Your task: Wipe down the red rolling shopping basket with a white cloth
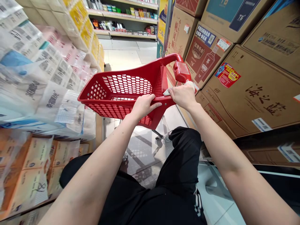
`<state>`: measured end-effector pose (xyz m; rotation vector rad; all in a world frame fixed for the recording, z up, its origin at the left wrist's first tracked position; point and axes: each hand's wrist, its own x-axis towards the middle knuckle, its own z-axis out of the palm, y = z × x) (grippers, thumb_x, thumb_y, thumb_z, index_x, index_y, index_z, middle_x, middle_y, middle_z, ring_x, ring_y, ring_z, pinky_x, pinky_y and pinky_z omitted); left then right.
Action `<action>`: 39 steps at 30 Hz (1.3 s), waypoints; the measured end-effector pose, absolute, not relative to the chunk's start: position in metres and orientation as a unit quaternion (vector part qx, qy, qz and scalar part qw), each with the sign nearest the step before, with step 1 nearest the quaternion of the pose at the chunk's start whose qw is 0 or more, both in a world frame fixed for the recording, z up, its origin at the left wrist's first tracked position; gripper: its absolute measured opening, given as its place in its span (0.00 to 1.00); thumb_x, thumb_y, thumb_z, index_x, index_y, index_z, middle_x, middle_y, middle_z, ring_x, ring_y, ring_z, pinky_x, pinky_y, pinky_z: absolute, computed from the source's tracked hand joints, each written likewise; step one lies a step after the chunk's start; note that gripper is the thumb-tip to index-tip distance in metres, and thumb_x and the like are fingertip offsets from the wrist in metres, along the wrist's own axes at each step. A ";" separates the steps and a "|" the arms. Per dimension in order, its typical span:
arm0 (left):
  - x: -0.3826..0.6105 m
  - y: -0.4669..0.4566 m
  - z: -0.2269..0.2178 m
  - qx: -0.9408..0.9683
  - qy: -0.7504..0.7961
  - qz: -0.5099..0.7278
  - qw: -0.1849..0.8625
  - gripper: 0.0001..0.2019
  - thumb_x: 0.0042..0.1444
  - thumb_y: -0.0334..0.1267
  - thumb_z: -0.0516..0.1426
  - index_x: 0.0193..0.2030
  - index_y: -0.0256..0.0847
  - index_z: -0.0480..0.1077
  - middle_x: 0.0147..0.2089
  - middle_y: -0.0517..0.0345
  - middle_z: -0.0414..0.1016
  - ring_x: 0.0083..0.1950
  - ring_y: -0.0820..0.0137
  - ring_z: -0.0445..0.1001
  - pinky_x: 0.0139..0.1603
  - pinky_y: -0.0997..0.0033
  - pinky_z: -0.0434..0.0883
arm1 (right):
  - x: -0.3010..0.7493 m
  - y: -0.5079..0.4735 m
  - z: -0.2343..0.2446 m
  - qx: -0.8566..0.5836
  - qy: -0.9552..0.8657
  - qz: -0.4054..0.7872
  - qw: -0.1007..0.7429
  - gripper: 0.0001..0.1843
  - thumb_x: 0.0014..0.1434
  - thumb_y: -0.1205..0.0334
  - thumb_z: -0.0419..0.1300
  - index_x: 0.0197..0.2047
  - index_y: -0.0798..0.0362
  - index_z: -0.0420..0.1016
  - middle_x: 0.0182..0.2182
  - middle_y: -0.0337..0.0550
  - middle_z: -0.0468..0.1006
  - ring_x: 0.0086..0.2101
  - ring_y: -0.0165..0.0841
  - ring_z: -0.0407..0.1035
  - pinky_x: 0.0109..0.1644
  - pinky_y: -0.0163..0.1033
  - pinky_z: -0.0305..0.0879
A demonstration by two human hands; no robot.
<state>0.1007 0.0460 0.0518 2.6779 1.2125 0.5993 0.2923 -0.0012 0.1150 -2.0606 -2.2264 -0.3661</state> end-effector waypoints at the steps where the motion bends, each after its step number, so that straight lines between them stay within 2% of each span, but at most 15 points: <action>1: 0.101 0.046 0.052 0.890 0.404 0.198 0.073 0.22 0.57 0.59 0.48 0.34 0.41 0.65 0.35 0.53 0.71 0.37 0.65 0.68 0.34 0.69 0.58 | 0.293 0.002 0.116 -0.683 -0.721 -0.110 0.040 0.31 0.68 0.52 0.36 0.40 0.59 0.77 0.38 0.55 0.78 0.41 0.43 0.70 0.47 0.46 0.55; 6: 0.104 0.049 0.055 0.887 0.426 0.139 0.112 0.25 0.52 0.64 0.48 0.31 0.42 0.67 0.31 0.55 0.72 0.33 0.67 0.69 0.30 0.70 0.57 | 0.293 0.012 0.118 -0.741 -0.665 -0.071 0.065 0.32 0.66 0.47 0.37 0.43 0.58 0.77 0.38 0.55 0.78 0.42 0.44 0.71 0.45 0.43 0.57; 10: 0.103 0.049 0.059 0.884 0.438 0.102 0.127 0.26 0.52 0.65 0.47 0.32 0.43 0.69 0.29 0.55 0.72 0.32 0.66 0.70 0.30 0.71 0.57 | 0.292 0.009 0.121 -0.762 -0.631 -0.058 0.134 0.34 0.67 0.45 0.32 0.47 0.54 0.74 0.40 0.53 0.78 0.43 0.43 0.71 0.44 0.42 0.58; 15: 0.099 0.049 0.067 0.879 0.440 0.082 0.163 0.33 0.56 0.65 0.36 0.36 0.43 0.71 0.36 0.55 0.76 0.39 0.63 0.73 0.36 0.70 0.62 | 0.289 0.005 0.124 -0.757 -0.628 -0.007 0.182 0.35 0.66 0.43 0.29 0.47 0.52 0.72 0.41 0.50 0.77 0.45 0.42 0.70 0.46 0.41 0.58; 17: 0.101 0.051 0.069 0.869 0.456 0.074 0.179 0.36 0.56 0.65 0.31 0.36 0.43 0.72 0.39 0.55 0.77 0.42 0.63 0.73 0.39 0.69 0.63 | 0.286 0.005 0.125 -0.753 -0.634 0.024 0.176 0.34 0.66 0.44 0.31 0.48 0.53 0.71 0.43 0.52 0.77 0.45 0.43 0.69 0.47 0.42 0.59; 20: 0.107 0.055 0.070 0.849 0.494 0.051 0.181 0.40 0.55 0.66 0.29 0.32 0.42 0.72 0.39 0.52 0.77 0.43 0.60 0.73 0.42 0.66 0.64 | 0.278 0.009 0.124 -0.741 -0.650 0.053 0.162 0.30 0.67 0.48 0.32 0.52 0.57 0.67 0.45 0.54 0.75 0.45 0.44 0.68 0.49 0.45 0.59; 23: 0.114 0.063 0.068 0.830 0.523 0.028 0.192 0.40 0.54 0.67 0.30 0.30 0.40 0.73 0.37 0.48 0.77 0.42 0.56 0.74 0.43 0.62 0.65 | 0.270 0.017 0.121 -0.729 -0.666 0.020 0.161 0.26 0.67 0.54 0.33 0.56 0.58 0.60 0.48 0.57 0.72 0.47 0.44 0.66 0.50 0.46 0.59; 26: 0.117 0.072 0.065 0.822 0.521 0.009 0.230 0.35 0.55 0.64 0.35 0.30 0.42 0.73 0.38 0.48 0.77 0.41 0.55 0.74 0.42 0.60 0.65 | 0.264 0.027 0.114 -0.716 -0.673 -0.051 0.177 0.23 0.68 0.58 0.33 0.58 0.58 0.56 0.52 0.58 0.67 0.51 0.42 0.63 0.53 0.44 0.57; 29: 0.116 0.079 0.061 0.812 0.524 0.005 0.258 0.30 0.55 0.62 0.38 0.34 0.44 0.74 0.43 0.49 0.77 0.42 0.55 0.74 0.42 0.60 0.66 | 0.263 0.041 0.108 -0.732 -0.664 -0.049 0.140 0.22 0.67 0.57 0.40 0.58 0.60 0.58 0.54 0.61 0.66 0.52 0.44 0.62 0.53 0.46 0.58; 33: 0.115 0.083 0.055 0.809 0.535 0.021 0.243 0.29 0.56 0.60 0.38 0.37 0.45 0.73 0.48 0.49 0.76 0.45 0.54 0.73 0.44 0.59 0.65 | 0.267 0.057 0.106 -0.735 -0.674 0.072 0.023 0.23 0.65 0.54 0.44 0.52 0.61 0.68 0.46 0.62 0.74 0.46 0.46 0.69 0.47 0.45 0.63; 35: 0.117 0.084 0.054 0.823 0.517 0.033 0.233 0.29 0.57 0.57 0.37 0.35 0.43 0.73 0.46 0.48 0.76 0.43 0.56 0.73 0.43 0.60 0.66 | 0.269 0.060 0.108 -0.725 -0.682 0.093 0.005 0.24 0.66 0.52 0.43 0.51 0.60 0.69 0.42 0.60 0.76 0.43 0.44 0.71 0.45 0.43 0.63; 39: 0.127 0.091 0.054 0.853 0.470 0.081 0.213 0.25 0.59 0.52 0.39 0.32 0.41 0.73 0.39 0.47 0.77 0.40 0.60 0.74 0.41 0.64 0.67 | 0.271 0.061 0.109 -0.726 -0.683 0.079 0.000 0.25 0.66 0.50 0.43 0.53 0.60 0.68 0.44 0.60 0.76 0.43 0.42 0.72 0.45 0.40 0.63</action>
